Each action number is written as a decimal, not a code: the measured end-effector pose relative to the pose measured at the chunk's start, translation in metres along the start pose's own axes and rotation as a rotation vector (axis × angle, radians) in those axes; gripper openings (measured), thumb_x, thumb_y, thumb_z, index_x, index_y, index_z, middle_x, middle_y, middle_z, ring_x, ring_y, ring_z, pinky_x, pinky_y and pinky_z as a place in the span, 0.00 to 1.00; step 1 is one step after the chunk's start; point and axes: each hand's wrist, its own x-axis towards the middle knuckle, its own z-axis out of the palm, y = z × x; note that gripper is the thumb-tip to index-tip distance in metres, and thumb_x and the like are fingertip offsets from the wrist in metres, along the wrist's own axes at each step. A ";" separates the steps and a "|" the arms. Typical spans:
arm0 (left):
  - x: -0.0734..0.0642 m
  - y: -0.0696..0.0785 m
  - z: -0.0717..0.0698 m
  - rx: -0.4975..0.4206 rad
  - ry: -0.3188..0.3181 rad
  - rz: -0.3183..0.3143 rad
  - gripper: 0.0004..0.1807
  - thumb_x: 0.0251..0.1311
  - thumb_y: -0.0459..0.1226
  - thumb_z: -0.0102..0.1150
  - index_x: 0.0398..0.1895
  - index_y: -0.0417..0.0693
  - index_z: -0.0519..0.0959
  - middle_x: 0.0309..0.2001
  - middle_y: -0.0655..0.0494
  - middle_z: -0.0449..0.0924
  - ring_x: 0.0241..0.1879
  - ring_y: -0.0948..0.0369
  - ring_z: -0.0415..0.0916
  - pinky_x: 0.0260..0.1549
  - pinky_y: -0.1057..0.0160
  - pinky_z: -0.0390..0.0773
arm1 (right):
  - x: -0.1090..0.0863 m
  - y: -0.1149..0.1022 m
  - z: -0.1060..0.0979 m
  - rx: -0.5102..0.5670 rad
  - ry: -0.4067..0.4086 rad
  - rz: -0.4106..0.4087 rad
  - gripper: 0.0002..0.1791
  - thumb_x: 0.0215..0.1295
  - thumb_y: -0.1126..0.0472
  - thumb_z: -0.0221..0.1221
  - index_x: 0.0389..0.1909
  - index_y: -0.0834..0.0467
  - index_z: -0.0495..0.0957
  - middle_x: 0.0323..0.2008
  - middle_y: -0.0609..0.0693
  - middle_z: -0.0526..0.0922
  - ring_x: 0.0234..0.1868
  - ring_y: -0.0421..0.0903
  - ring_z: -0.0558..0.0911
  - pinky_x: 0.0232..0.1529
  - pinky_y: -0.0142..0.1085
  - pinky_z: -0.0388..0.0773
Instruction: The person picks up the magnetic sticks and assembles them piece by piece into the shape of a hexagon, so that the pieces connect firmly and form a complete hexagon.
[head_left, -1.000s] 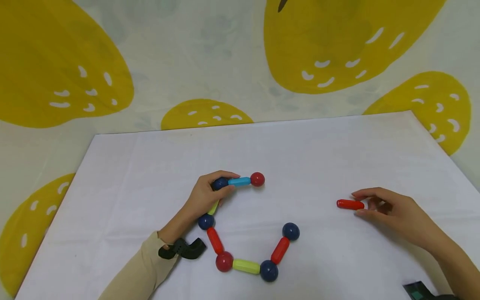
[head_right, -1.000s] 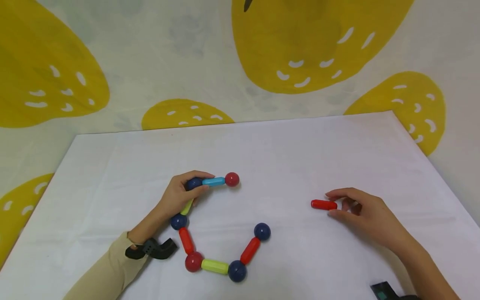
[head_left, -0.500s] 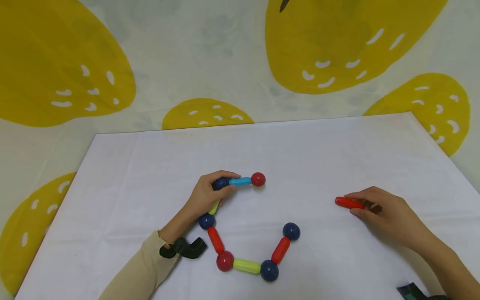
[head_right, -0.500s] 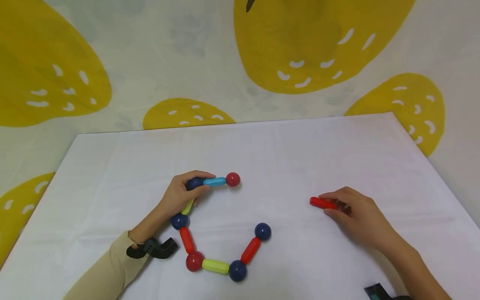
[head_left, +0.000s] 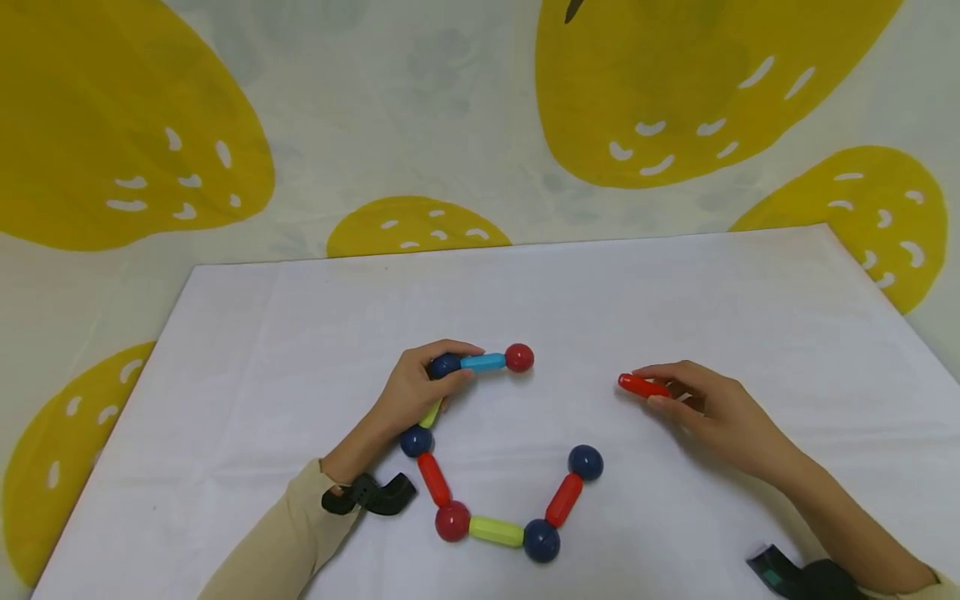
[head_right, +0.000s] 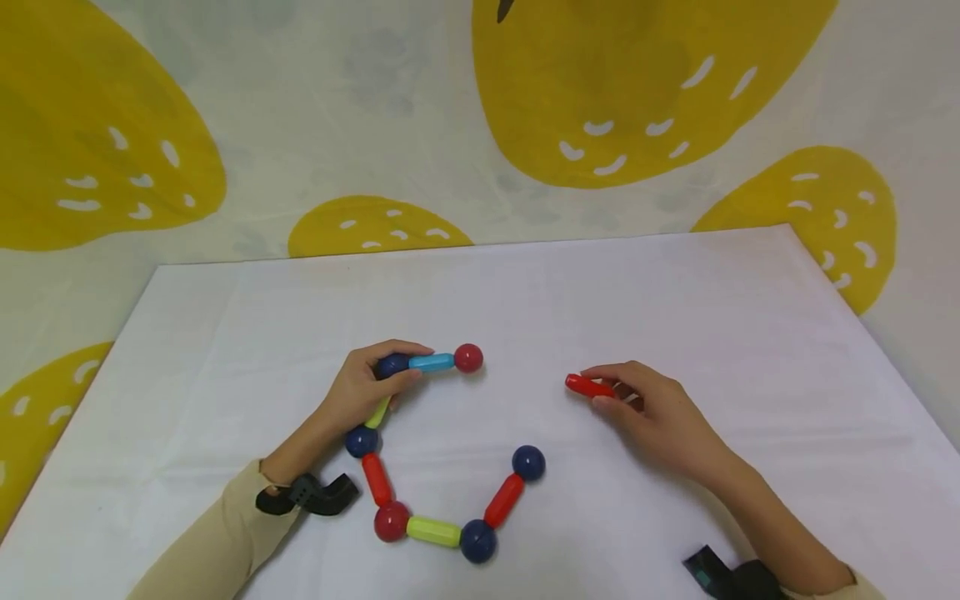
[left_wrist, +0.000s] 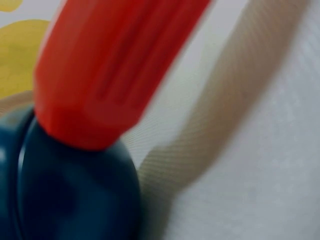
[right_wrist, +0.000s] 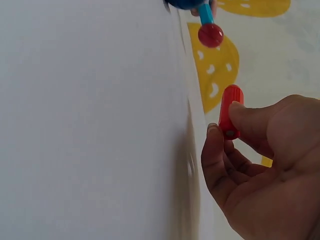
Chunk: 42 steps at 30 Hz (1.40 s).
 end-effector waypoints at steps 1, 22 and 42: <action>0.000 0.001 0.000 0.004 -0.002 0.001 0.14 0.63 0.30 0.58 0.52 0.40 0.79 0.22 0.36 0.70 0.12 0.60 0.65 0.15 0.71 0.65 | 0.002 -0.003 0.002 0.014 -0.016 0.007 0.21 0.62 0.64 0.63 0.56 0.49 0.76 0.44 0.43 0.79 0.39 0.39 0.75 0.38 0.27 0.76; 0.000 0.004 -0.001 0.000 -0.007 -0.003 0.14 0.63 0.30 0.58 0.52 0.40 0.79 0.27 0.41 0.74 0.13 0.58 0.66 0.16 0.71 0.66 | 0.039 -0.049 0.039 0.200 -0.145 0.034 0.19 0.66 0.63 0.59 0.57 0.48 0.75 0.43 0.46 0.78 0.39 0.46 0.76 0.35 0.34 0.78; -0.001 0.004 0.001 -0.005 -0.005 0.011 0.14 0.62 0.29 0.58 0.51 0.39 0.79 0.26 0.35 0.73 0.13 0.53 0.66 0.16 0.71 0.66 | 0.050 -0.057 0.044 0.289 -0.207 0.021 0.19 0.67 0.64 0.58 0.58 0.51 0.74 0.32 0.47 0.78 0.32 0.45 0.77 0.30 0.34 0.77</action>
